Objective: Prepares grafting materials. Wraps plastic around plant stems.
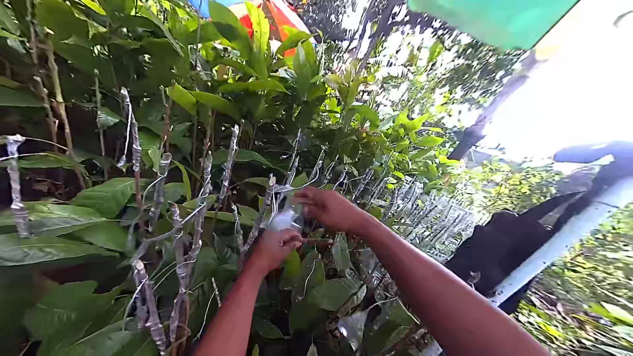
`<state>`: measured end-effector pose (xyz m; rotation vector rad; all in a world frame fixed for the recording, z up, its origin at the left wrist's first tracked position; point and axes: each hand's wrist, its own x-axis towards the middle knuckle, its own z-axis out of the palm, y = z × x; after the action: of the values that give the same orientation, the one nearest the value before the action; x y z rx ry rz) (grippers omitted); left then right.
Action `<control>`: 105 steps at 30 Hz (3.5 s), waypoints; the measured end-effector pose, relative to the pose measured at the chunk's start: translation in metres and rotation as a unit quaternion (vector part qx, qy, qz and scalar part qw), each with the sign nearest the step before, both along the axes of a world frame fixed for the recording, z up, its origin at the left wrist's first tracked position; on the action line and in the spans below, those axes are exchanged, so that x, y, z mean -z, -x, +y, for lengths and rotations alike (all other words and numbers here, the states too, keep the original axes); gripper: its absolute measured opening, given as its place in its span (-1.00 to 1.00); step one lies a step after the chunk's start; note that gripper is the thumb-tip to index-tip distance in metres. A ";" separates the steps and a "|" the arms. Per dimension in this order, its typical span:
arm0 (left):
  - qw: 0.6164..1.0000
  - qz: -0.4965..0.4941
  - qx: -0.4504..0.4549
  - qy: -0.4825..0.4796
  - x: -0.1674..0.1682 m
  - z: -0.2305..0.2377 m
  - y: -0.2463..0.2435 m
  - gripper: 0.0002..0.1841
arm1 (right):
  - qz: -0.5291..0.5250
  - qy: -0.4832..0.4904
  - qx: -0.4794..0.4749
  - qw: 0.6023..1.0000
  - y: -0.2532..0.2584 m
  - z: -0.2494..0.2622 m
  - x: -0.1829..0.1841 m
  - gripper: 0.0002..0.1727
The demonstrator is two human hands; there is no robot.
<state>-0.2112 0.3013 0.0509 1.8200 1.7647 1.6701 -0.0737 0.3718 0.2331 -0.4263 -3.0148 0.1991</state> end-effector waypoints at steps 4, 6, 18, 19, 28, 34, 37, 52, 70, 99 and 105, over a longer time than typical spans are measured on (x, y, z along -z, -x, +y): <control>0.996 -0.062 -0.049 -0.043 -0.009 -0.023 0.010 -0.81 | -0.058 -0.241 0.056 0.967 -0.011 0.017 0.026 -0.46; 0.990 -0.111 -0.067 -0.060 -0.014 -0.030 0.011 -0.82 | -0.095 -0.261 0.062 0.959 -0.016 0.013 0.035 -0.47; 0.996 -0.051 -0.074 -0.006 -0.011 -0.017 -0.016 -0.75 | -0.026 0.066 -0.059 0.996 -0.020 -0.076 0.023 -0.63; 0.998 0.007 -0.068 -0.006 -0.007 -0.017 -0.013 -0.75 | 0.001 0.089 -0.040 0.995 -0.022 -0.056 0.007 -0.57; 0.993 -0.082 -0.066 -0.047 -0.014 -0.020 -0.018 -0.79 | -0.128 -0.145 -0.013 0.981 -0.027 -0.091 0.050 -0.69; 0.993 0.028 -0.095 -0.066 -0.011 -0.024 -0.017 -0.77 | -0.052 -0.159 0.082 0.982 -0.032 0.000 0.018 -0.51; 0.991 -0.070 -0.090 -0.076 -0.019 -0.030 -0.015 -0.77 | -0.126 -0.219 0.109 0.961 -0.038 -0.011 0.039 -0.65; 0.990 -0.091 -0.101 -0.047 -0.019 -0.031 -0.021 -0.75 | -0.139 -0.193 0.093 0.967 -0.039 -0.029 0.049 -0.64; 0.985 -0.073 -0.140 -0.066 -0.023 -0.027 -0.028 -0.75 | -0.127 -0.170 0.068 0.975 -0.054 -0.076 0.052 -0.67; 0.979 0.021 -0.190 -0.075 -0.047 -0.037 -0.039 -0.67 | -0.112 -0.199 0.079 0.970 -0.043 -0.053 -0.003 -0.66; 0.987 0.055 -0.151 -0.020 -0.047 -0.032 -0.044 -0.68 | 0.013 -0.001 -0.008 1.000 -0.046 -0.062 -0.028 -0.60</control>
<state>-0.1677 0.2694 0.0979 1.7629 2.1621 1.7459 -0.0279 0.3093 0.2614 -0.3950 -2.9936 0.2000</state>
